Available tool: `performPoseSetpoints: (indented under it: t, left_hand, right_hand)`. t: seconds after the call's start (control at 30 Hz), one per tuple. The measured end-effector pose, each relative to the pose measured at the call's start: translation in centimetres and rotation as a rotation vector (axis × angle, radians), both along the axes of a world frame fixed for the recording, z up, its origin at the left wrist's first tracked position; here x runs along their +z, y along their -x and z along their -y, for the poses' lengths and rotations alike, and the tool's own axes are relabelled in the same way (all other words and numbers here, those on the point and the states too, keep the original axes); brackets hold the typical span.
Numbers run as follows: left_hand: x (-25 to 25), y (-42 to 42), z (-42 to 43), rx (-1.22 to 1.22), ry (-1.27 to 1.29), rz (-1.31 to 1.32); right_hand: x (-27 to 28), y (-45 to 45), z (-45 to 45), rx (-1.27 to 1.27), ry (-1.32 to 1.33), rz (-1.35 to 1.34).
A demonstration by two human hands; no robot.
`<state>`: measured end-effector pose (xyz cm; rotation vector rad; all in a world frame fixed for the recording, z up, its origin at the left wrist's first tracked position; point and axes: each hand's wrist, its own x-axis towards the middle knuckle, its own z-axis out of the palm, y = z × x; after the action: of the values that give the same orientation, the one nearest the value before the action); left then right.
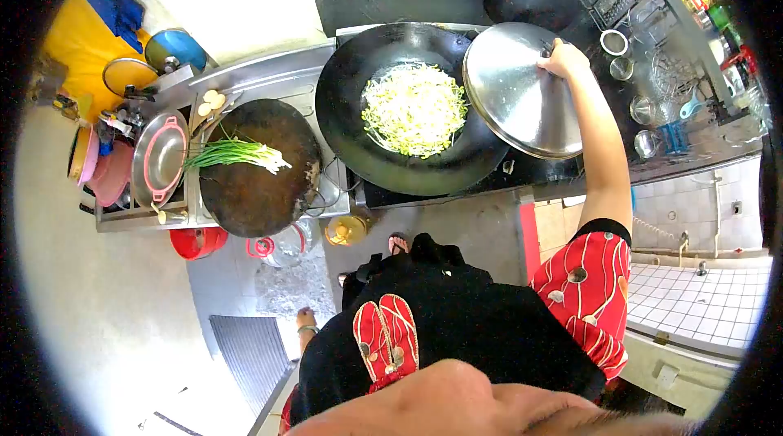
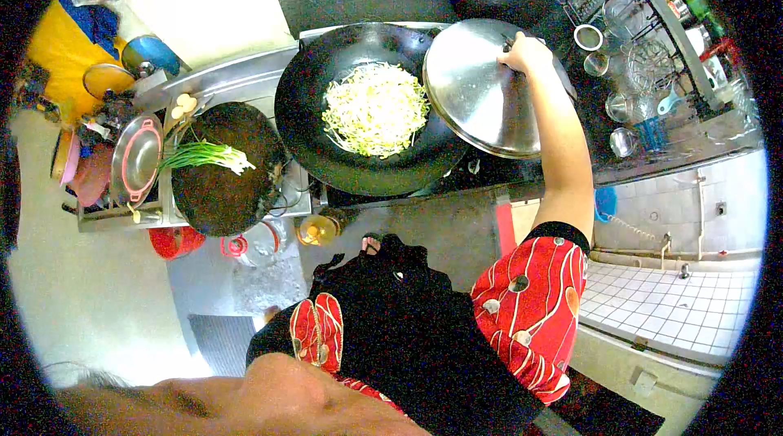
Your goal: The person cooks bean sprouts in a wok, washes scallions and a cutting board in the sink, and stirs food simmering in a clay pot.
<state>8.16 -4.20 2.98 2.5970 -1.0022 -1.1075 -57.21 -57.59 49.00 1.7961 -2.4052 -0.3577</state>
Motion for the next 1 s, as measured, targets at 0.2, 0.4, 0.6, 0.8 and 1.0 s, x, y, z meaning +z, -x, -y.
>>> performPoseSetpoints:
  t: [0.2, 0.4, 0.6, 0.8, 1.0]
  left_hand:
    - [-2.2, 0.3, 1.3, 0.390, 0.116, -0.288]
    - [-7.4, 4.3, -2.9, 0.375, -0.115, -0.336]
    - [-9.0, 7.4, -5.7, 0.223, 0.026, -0.210]
    - [-7.7, 7.0, -9.1, 0.315, 0.019, -0.308]
    - [-5.6, 7.4, -6.7, 0.257, -0.079, -0.199]
  right_hand:
    - [6.6, -5.0, -2.3, 0.148, 0.040, -0.030]
    - [10.5, -15.0, -3.9, 0.542, 0.200, 0.155]
    - [3.6, -23.8, -2.2, 0.733, 0.030, 0.230]
    - [-3.4, -23.4, 0.1, 0.654, -0.119, 0.169]
    - [-4.4, -22.2, -1.1, 0.656, -0.098, 0.213]
